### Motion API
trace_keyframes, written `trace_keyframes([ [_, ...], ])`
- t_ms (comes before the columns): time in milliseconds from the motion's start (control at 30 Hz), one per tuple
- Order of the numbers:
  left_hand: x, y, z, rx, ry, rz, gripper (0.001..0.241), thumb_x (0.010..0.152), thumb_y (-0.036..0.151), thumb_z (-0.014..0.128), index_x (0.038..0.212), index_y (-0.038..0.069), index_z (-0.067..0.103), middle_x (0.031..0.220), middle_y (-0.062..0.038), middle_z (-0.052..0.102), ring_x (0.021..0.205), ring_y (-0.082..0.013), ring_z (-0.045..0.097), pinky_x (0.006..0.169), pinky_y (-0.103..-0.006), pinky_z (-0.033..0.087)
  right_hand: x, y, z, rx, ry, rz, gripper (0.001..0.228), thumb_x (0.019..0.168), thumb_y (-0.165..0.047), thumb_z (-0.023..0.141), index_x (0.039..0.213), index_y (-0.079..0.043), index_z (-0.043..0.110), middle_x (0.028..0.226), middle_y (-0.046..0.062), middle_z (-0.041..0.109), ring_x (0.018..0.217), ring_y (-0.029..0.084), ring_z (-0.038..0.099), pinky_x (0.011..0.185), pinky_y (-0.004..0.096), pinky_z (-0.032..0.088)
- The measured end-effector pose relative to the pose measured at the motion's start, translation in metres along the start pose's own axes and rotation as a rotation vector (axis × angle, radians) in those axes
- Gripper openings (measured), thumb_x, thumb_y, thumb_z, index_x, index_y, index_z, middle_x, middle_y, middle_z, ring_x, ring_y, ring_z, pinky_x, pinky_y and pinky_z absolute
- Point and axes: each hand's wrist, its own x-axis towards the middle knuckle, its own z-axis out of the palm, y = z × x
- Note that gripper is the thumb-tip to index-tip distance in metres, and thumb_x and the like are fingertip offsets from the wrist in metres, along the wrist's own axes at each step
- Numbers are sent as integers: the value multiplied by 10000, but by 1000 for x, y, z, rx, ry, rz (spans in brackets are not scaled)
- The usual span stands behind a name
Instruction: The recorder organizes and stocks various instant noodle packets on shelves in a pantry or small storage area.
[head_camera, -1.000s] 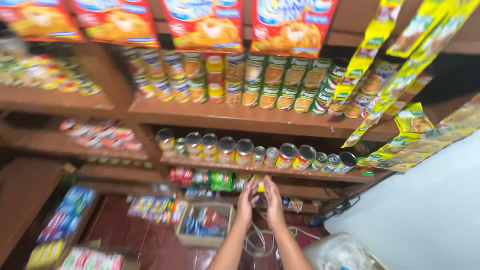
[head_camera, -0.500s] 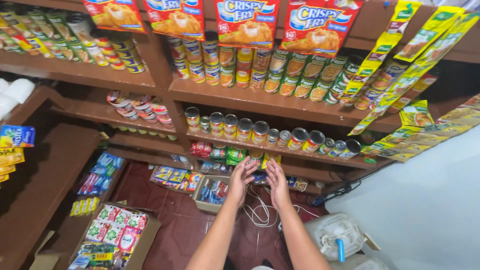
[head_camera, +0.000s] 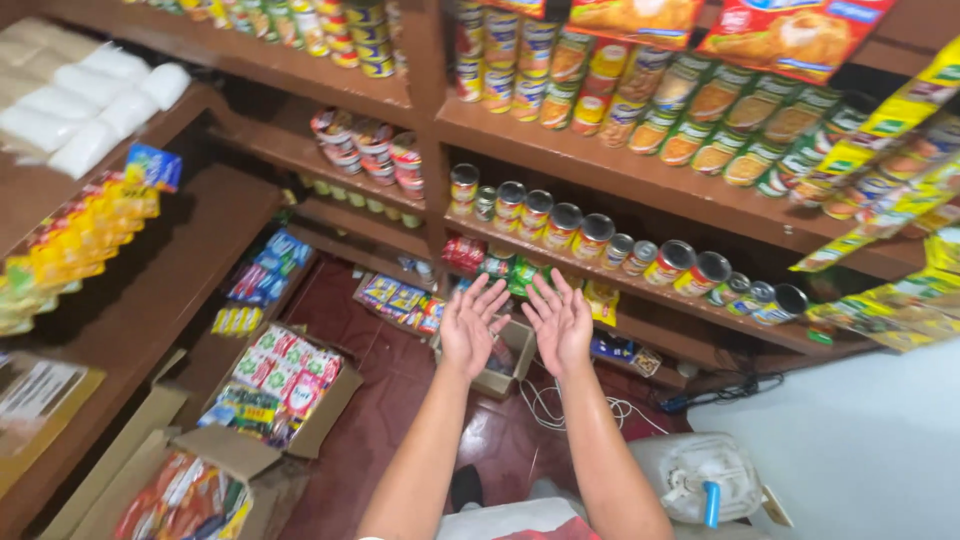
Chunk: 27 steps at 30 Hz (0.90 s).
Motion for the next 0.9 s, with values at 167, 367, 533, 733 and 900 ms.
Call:
trace_keyframes([
  [167,-26,25,-26,-105,68,118,764,962,612,372,1534,109,436,1515,-158,539,1372,-295,496,1046,-460,415,10,17,37,-6,-111,101,791,992,-597,349,1597,-90,294,1608,203,409,1479,365,403,1192,513,319],
  [367,-64,50,-49,-216,160,336,788,949,625,381,1522,89,450,1512,-190,535,1371,-312,493,1066,-470,412,20,50,74,53,-269,277,865,975,-689,292,1582,-74,328,1596,218,422,1460,390,428,1193,524,321],
  [533,-102,62,-57,-238,286,484,787,951,624,369,1522,88,452,1533,-183,528,1387,-306,489,1058,-452,400,17,71,109,33,-372,411,899,961,-724,279,1580,-75,333,1596,228,421,1460,402,427,1191,534,330],
  [733,-160,72,-68,-259,398,630,790,939,624,360,1534,112,452,1547,-160,517,1371,-269,478,1057,-456,399,1,110,143,74,-505,577,947,945,-770,249,1578,-75,356,1598,234,424,1468,395,418,1193,531,342],
  [900,-206,72,-86,-357,408,798,805,923,630,373,1522,98,450,1536,-173,513,1380,-296,496,1062,-469,405,-25,138,168,80,-620,671,953,938,-782,245,1570,-80,373,1604,231,420,1468,395,427,1193,528,351],
])
